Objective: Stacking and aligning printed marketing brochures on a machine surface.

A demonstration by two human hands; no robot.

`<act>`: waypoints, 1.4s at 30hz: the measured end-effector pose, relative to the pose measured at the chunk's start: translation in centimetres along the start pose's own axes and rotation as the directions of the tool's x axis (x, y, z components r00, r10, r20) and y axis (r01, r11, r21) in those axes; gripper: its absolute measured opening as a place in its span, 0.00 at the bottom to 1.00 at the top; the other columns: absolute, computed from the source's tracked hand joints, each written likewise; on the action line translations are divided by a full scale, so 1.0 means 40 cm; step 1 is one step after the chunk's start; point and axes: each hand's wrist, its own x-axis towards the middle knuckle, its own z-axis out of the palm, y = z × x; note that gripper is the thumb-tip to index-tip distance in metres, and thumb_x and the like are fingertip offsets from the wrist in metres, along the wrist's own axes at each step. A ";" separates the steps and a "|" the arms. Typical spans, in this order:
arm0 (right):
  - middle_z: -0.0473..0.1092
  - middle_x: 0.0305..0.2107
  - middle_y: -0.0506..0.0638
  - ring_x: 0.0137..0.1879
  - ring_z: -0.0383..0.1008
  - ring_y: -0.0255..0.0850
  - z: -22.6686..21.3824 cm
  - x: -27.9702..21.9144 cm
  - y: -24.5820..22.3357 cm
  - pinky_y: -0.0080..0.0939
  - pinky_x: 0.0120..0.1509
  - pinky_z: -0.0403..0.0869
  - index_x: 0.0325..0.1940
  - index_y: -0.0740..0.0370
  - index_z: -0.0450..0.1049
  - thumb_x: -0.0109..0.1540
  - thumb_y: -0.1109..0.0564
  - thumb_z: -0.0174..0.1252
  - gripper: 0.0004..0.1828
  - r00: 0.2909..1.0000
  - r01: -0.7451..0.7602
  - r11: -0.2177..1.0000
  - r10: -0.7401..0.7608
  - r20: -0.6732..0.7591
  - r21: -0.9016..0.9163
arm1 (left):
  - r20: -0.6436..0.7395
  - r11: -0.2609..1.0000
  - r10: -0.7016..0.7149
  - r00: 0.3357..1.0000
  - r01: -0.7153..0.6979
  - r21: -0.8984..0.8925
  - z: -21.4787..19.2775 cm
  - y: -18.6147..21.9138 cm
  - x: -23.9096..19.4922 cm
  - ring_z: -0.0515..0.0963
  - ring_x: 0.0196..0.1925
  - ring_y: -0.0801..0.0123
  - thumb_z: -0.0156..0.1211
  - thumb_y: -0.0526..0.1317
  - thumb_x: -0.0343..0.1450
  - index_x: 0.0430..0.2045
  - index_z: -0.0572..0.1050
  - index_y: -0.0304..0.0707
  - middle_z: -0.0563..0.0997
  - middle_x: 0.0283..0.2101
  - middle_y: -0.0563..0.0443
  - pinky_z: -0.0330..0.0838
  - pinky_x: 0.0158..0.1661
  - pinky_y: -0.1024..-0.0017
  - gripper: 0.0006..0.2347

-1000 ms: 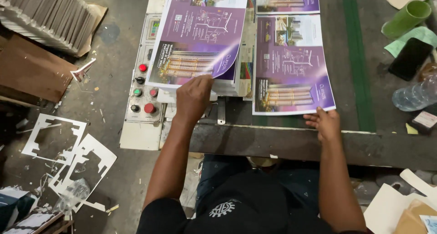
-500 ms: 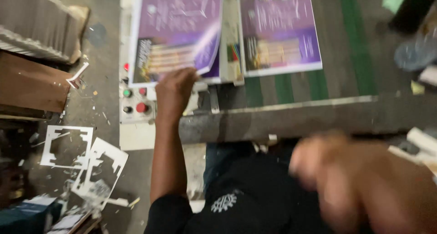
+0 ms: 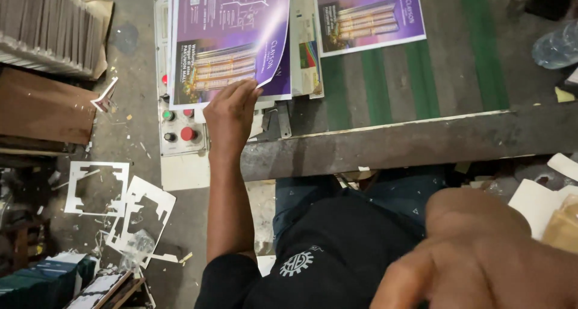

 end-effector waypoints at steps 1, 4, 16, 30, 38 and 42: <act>0.72 0.56 0.46 0.61 0.75 0.43 0.004 -0.035 0.004 0.69 0.69 0.74 0.63 0.56 0.68 0.75 0.57 0.36 0.18 0.999 -0.040 0.998 0.042 0.029 -0.055 | -0.009 1.000 -0.001 1.000 0.001 -0.004 0.002 0.000 0.001 0.86 0.43 0.57 0.71 0.35 0.71 0.38 0.82 0.36 0.86 0.42 0.47 0.78 0.43 0.65 0.06; 0.71 0.52 0.45 0.62 0.74 0.41 0.023 -0.139 0.017 0.61 0.70 0.73 0.61 0.55 0.67 0.76 0.55 0.31 0.19 0.985 -0.155 0.987 0.158 0.074 -0.038 | -0.018 1.000 -0.013 1.000 0.013 -0.003 -0.005 0.005 -0.005 0.85 0.42 0.56 0.70 0.34 0.72 0.39 0.82 0.35 0.86 0.42 0.46 0.78 0.42 0.64 0.05; 0.74 0.43 0.55 0.47 0.75 0.40 -0.218 0.193 0.111 0.43 0.57 0.76 0.55 0.65 0.69 0.72 0.64 0.50 0.07 0.577 -0.447 0.741 -0.189 -0.795 -0.501 | -0.324 0.994 0.081 0.943 -0.099 -0.038 0.052 0.007 -0.008 0.86 0.43 0.53 0.65 0.30 0.73 0.41 0.78 0.34 0.84 0.42 0.40 0.80 0.42 0.63 0.05; 0.76 0.43 0.54 0.43 0.79 0.46 -0.385 -0.252 0.169 0.46 0.44 0.79 0.65 0.63 0.66 0.72 0.58 0.48 0.17 0.150 -0.409 0.893 -0.140 -0.979 -0.191 | 0.098 0.914 0.393 0.914 -0.377 -0.149 0.184 0.181 -0.075 0.76 0.64 0.56 0.65 0.45 0.70 0.47 0.79 0.35 0.82 0.54 0.45 0.64 0.67 0.50 0.16; 0.75 0.41 0.52 0.42 0.80 0.45 -0.381 -0.508 0.068 0.46 0.43 0.79 0.67 0.62 0.66 0.76 0.58 0.47 0.15 -0.053 -0.451 0.841 -0.360 -0.932 -0.299 | 0.162 0.978 -0.029 0.986 -0.006 0.210 0.138 -0.089 -0.055 0.63 0.71 0.43 0.60 0.57 0.73 0.60 0.71 0.29 0.70 0.66 0.31 0.55 0.68 0.48 0.30; 0.75 0.42 0.53 0.43 0.80 0.46 -0.404 -0.593 0.064 0.47 0.44 0.80 0.66 0.62 0.66 0.77 0.58 0.47 0.14 -0.086 -0.470 0.834 -0.369 -0.926 -0.289 | 0.175 0.958 -0.055 0.983 0.002 0.288 0.126 -0.117 -0.083 0.61 0.73 0.44 0.59 0.62 0.70 0.59 0.69 0.29 0.68 0.68 0.33 0.56 0.67 0.45 0.34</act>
